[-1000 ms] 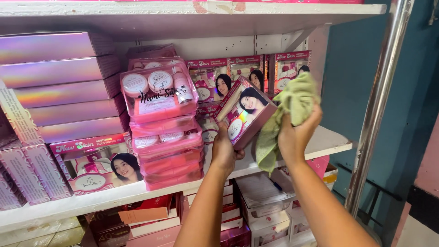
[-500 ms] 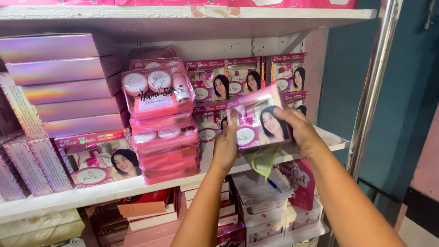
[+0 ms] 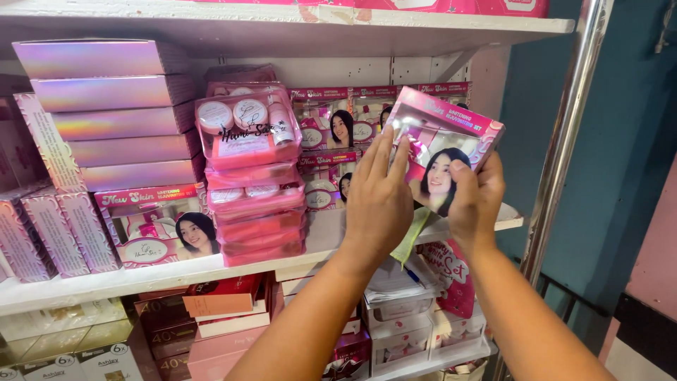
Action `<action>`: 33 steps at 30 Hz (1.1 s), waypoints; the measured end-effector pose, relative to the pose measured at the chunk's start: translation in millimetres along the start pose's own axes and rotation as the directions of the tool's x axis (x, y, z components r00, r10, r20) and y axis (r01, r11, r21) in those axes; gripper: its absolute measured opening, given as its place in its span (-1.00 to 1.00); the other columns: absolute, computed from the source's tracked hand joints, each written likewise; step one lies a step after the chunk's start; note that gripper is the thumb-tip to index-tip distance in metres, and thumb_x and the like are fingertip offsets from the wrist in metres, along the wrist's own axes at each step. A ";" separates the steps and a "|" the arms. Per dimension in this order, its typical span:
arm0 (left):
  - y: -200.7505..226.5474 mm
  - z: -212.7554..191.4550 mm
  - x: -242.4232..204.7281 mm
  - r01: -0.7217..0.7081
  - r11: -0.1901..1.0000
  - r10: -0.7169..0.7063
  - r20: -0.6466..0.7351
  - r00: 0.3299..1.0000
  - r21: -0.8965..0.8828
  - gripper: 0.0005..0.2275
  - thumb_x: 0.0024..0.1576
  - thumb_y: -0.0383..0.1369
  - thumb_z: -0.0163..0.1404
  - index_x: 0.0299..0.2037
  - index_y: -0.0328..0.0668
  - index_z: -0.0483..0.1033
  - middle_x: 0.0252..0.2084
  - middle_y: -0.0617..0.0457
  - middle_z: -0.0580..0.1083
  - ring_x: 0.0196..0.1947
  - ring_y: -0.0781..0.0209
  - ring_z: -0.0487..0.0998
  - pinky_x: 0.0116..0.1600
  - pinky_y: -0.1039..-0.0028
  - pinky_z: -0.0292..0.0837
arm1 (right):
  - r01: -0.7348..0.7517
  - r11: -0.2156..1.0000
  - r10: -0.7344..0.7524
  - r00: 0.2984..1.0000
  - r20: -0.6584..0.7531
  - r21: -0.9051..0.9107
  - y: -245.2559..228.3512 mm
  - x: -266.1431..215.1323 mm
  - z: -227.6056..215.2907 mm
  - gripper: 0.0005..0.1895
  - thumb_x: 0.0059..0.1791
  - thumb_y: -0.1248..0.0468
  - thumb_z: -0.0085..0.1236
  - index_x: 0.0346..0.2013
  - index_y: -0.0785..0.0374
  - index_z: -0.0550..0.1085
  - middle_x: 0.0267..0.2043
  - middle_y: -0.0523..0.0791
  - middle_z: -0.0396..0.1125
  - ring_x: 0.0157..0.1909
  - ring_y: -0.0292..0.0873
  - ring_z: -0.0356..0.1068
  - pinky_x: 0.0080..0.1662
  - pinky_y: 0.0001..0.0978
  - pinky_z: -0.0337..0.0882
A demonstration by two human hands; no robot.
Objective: The person wipes the surfaces of pink cosmetic boxes on a white shelf using a green cloth. They pick up individual boxes, wipe them, and place them back on the shelf in a neat arrangement.
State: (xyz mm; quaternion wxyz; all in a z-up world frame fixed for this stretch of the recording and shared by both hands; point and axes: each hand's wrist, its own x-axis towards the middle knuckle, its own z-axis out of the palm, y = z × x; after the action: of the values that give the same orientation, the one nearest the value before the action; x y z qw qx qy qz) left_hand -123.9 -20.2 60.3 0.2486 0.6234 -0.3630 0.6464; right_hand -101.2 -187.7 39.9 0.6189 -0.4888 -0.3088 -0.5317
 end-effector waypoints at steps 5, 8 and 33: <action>-1.4 -24.9 6.9 -0.044 0.996 0.043 0.014 0.999 0.081 -0.52 0.08 -0.52 -0.04 0.27 -0.44 0.38 0.38 -0.27 0.31 0.36 -0.14 0.35 0.37 0.13 0.24 | 0.174 0.985 -0.174 0.985 0.010 0.012 -14.1 -16.2 30.3 -0.64 0.10 0.31 -0.02 0.17 0.36 0.27 0.07 -0.10 0.31 0.06 -0.30 0.31 0.19 -0.42 0.35; -3.3 -41.0 8.5 -0.072 0.991 0.069 0.030 0.997 0.115 -0.52 0.08 -0.49 -0.03 0.26 -0.45 0.38 0.37 -0.26 0.33 0.36 -0.12 0.35 0.36 0.15 0.23 | 0.199 0.980 -0.199 0.980 -0.001 0.017 -5.4 -25.7 38.2 -0.63 0.10 0.28 0.01 0.17 0.34 0.24 0.06 -0.11 0.29 0.04 -0.29 0.30 0.18 -0.40 0.35; -81.4 -242.3 5.7 -0.259 0.965 0.261 -0.036 0.965 0.035 -0.59 0.10 -0.42 0.01 0.19 -0.35 0.42 0.26 -0.12 0.40 0.26 -0.04 0.42 0.33 0.15 0.24 | 0.237 0.926 -0.198 0.968 -0.156 0.293 -101.1 -104.7 247.7 -0.28 0.00 0.29 -0.12 0.46 0.33 0.03 0.36 -0.03 0.15 0.36 -0.14 0.20 0.42 -0.28 0.18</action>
State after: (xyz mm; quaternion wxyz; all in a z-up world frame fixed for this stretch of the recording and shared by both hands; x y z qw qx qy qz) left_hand -213.0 217.8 88.7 0.1594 0.5610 -0.4267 0.6912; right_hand -189.7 85.1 55.5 0.6428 -0.3144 -0.4018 -0.5714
